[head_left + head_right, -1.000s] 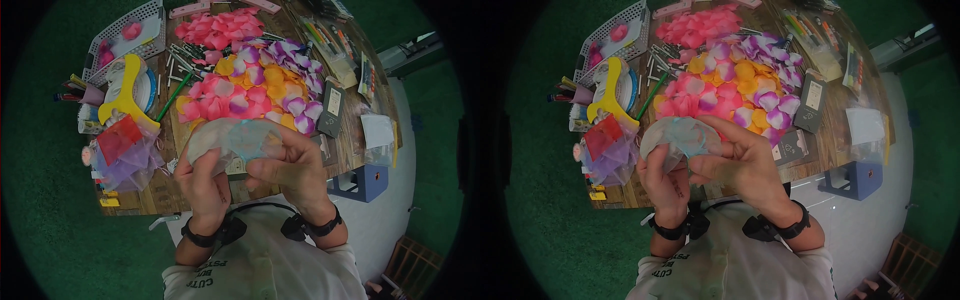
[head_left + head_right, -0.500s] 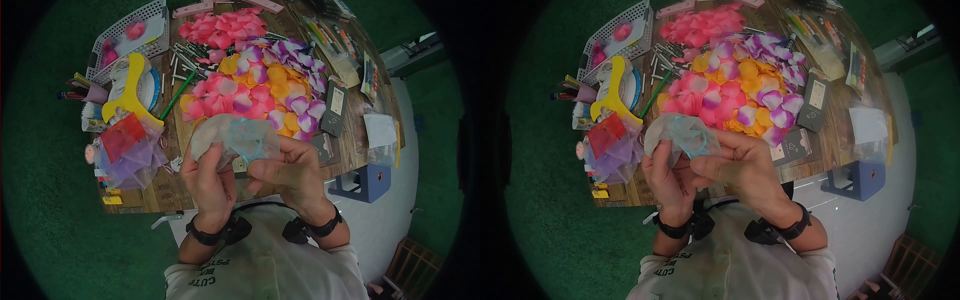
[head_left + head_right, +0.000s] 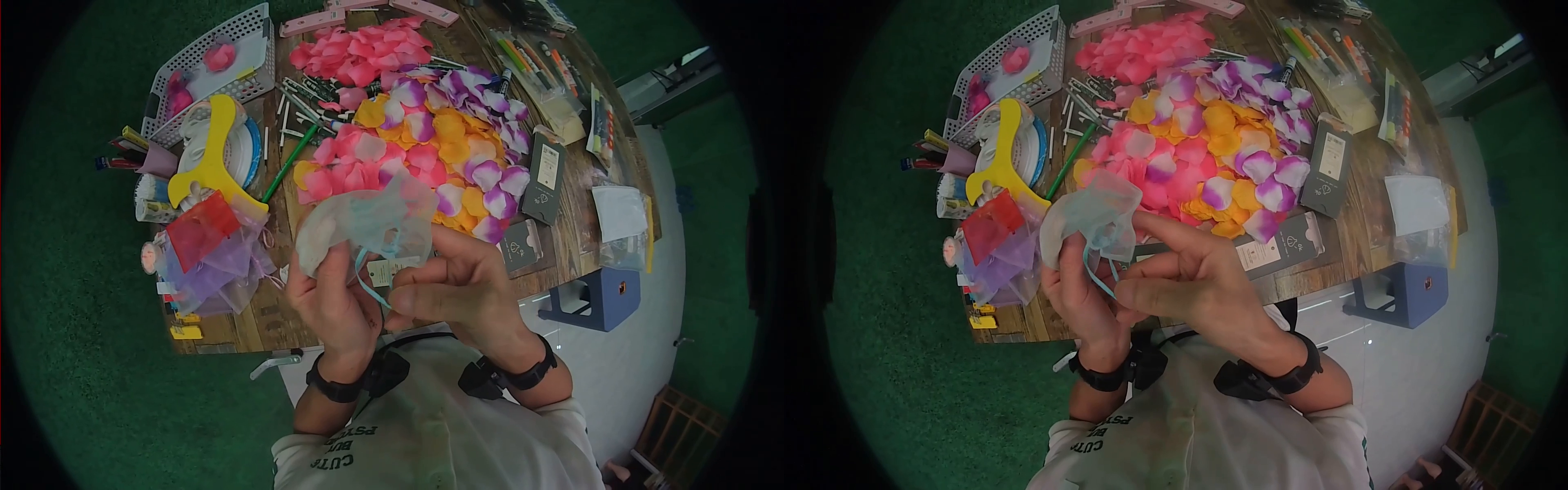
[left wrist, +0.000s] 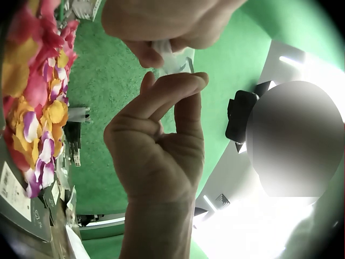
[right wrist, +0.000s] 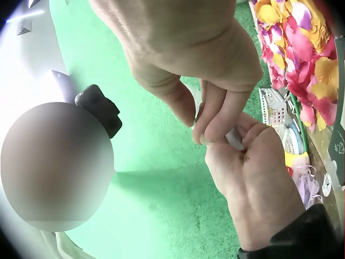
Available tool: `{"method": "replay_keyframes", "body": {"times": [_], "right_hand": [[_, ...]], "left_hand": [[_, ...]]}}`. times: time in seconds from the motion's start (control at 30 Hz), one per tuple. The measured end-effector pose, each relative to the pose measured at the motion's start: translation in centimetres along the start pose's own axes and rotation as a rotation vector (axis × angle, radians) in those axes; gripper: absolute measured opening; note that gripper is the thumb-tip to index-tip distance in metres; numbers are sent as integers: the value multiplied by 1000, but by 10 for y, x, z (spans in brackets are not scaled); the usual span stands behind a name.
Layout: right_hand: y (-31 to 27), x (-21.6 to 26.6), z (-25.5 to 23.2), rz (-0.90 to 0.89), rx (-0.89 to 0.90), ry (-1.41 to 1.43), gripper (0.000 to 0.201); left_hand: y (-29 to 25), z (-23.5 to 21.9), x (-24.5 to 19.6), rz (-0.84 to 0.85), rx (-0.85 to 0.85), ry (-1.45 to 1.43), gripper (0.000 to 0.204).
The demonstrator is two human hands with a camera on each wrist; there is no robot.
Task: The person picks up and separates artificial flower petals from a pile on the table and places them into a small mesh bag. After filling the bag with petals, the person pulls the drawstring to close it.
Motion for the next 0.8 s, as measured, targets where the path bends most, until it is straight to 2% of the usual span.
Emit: {"method": "replay_keyframes", "body": {"times": [0.07,0.1,0.17,0.23,0.3,0.43,0.5,0.6,0.67,0.7,0.77,0.8], "right_hand": [[2,1,0,-34,15,10,47],[3,2,1,-62,35,21,45],[1,5,4,-83,1,46,42],[2,4,5,-104,-31,70,39],[4,-5,2,-246,-67,24,33],[4,-6,-5,-226,-45,148,29],[3,-4,-4,-209,-51,173,38],[-2,6,3,-189,-5,143,49],[-4,9,0,-149,65,184,53],[-6,10,0,-110,135,226,57],[-8,11,0,-126,150,291,57],[-9,11,-1,-140,162,357,57]], "left_hand": [[-2,-2,4,121,125,-8,36],[-3,-3,5,117,131,-9,36],[-6,-4,6,234,203,138,42],[-13,-8,9,259,248,120,43],[-17,-10,12,283,291,103,44],[-16,-18,21,371,328,110,44],[-15,-20,19,399,335,91,43],[-13,-23,14,442,391,222,43],[-8,-27,18,797,482,416,45],[-5,-27,17,799,482,416,45],[-4,-25,14,1010,568,469,45],[-9,-22,8,1008,568,469,45]]}}
Point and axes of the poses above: each hand's wrist, its own y-axis towards the middle knuckle, its own z-axis out of the palm, x = y × z, the point moved 1 cm from there along y, towards the middle knuckle, and after that the axes turned 14 degrees about -y, right-handed, at the moved point
